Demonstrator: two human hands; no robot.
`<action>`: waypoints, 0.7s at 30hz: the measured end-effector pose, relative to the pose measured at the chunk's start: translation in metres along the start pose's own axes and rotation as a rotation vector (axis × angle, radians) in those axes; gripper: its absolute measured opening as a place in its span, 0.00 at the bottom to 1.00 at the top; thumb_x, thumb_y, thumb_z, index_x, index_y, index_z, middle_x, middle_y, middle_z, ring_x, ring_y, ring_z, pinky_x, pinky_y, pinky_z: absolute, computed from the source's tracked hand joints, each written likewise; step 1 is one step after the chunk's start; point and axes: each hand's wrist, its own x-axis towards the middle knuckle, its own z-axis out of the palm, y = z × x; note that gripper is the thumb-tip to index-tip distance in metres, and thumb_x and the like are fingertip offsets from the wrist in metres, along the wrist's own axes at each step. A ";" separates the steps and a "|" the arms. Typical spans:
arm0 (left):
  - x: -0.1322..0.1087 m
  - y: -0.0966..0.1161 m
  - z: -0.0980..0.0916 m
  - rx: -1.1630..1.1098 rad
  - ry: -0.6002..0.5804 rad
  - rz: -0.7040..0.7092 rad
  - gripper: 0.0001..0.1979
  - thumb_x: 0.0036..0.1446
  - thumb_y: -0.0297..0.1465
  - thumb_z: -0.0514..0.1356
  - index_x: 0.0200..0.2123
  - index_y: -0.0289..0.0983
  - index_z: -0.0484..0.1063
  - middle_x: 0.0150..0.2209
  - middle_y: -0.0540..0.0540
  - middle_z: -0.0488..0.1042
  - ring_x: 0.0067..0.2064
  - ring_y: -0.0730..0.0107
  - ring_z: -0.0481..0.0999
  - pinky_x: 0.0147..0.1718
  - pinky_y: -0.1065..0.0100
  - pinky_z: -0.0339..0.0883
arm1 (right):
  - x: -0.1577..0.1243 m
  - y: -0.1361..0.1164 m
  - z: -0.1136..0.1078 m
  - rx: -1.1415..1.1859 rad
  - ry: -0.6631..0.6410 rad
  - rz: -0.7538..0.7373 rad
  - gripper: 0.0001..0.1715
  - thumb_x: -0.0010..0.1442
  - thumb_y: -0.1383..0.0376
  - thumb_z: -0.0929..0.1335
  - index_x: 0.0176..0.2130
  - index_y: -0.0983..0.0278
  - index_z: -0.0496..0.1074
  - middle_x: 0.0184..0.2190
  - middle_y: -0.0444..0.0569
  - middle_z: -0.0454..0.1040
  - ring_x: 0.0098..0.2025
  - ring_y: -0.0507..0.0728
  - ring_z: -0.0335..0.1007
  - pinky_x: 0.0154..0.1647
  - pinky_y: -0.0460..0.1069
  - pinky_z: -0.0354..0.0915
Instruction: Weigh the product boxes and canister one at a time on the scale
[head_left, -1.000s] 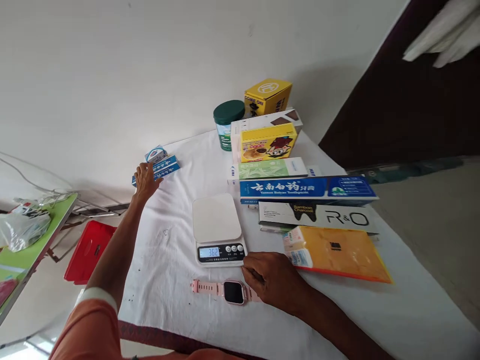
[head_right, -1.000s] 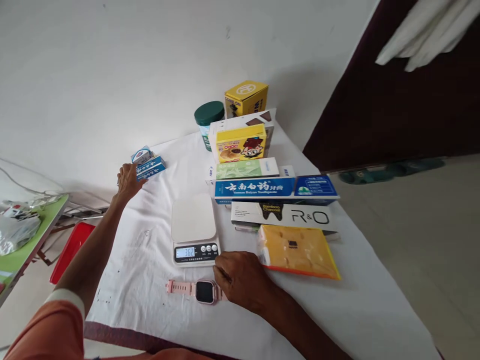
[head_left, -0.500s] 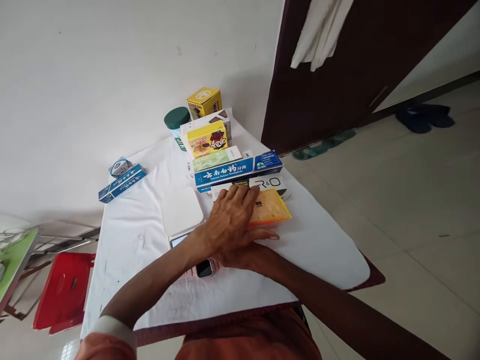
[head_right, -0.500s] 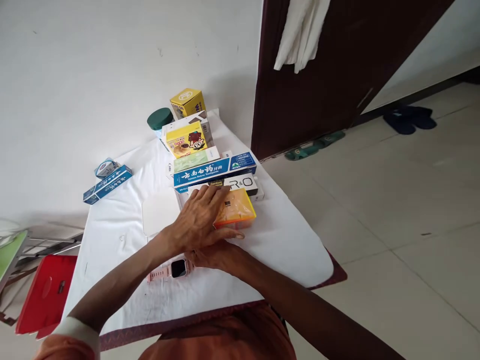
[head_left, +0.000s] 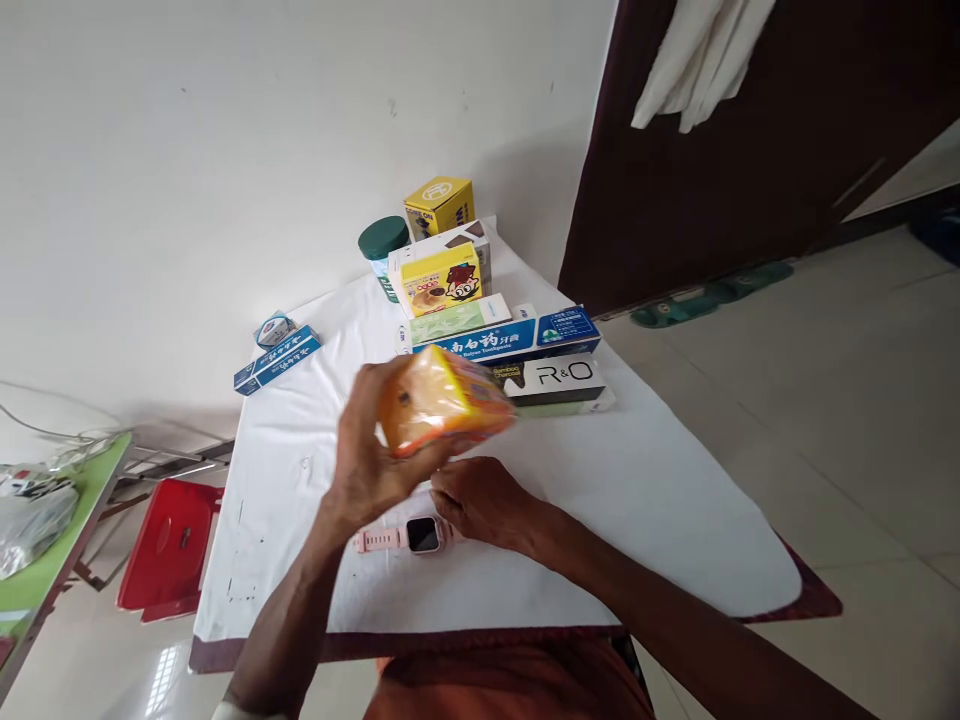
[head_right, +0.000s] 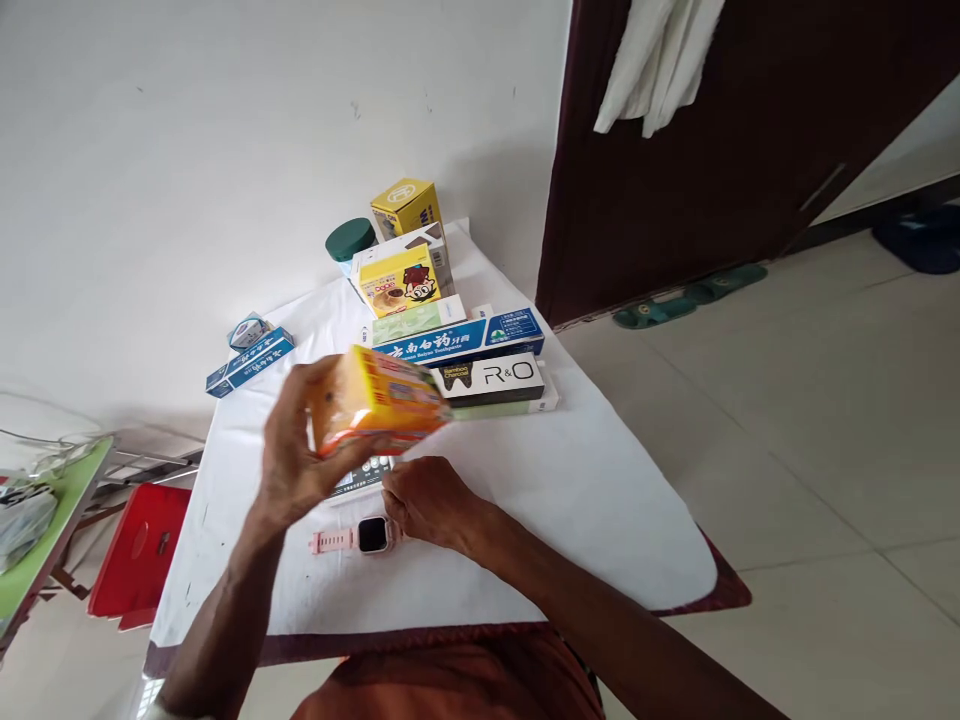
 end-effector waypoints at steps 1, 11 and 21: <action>-0.001 -0.009 -0.013 0.045 0.035 -0.020 0.34 0.58 0.44 0.75 0.63 0.44 0.69 0.52 0.44 0.77 0.51 0.57 0.80 0.49 0.56 0.79 | -0.002 0.000 -0.004 -0.009 -0.024 0.010 0.13 0.72 0.66 0.66 0.37 0.65 0.78 0.39 0.52 0.83 0.38 0.56 0.76 0.38 0.50 0.62; -0.021 -0.102 -0.045 0.176 0.005 -0.256 0.32 0.49 0.38 0.78 0.57 0.40 0.76 0.48 0.44 0.78 0.46 0.59 0.80 0.45 0.58 0.78 | -0.008 0.010 -0.011 0.086 0.208 0.027 0.22 0.65 0.71 0.65 0.23 0.61 0.54 0.21 0.42 0.68 0.24 0.51 0.53 0.31 0.49 0.48; -0.024 -0.107 -0.049 0.070 -0.084 -0.212 0.41 0.54 0.49 0.76 0.67 0.44 0.71 0.62 0.38 0.74 0.61 0.48 0.77 0.60 0.50 0.74 | -0.006 0.018 -0.007 0.125 0.291 -0.023 0.22 0.70 0.67 0.62 0.25 0.59 0.53 0.21 0.42 0.66 0.24 0.51 0.56 0.31 0.49 0.51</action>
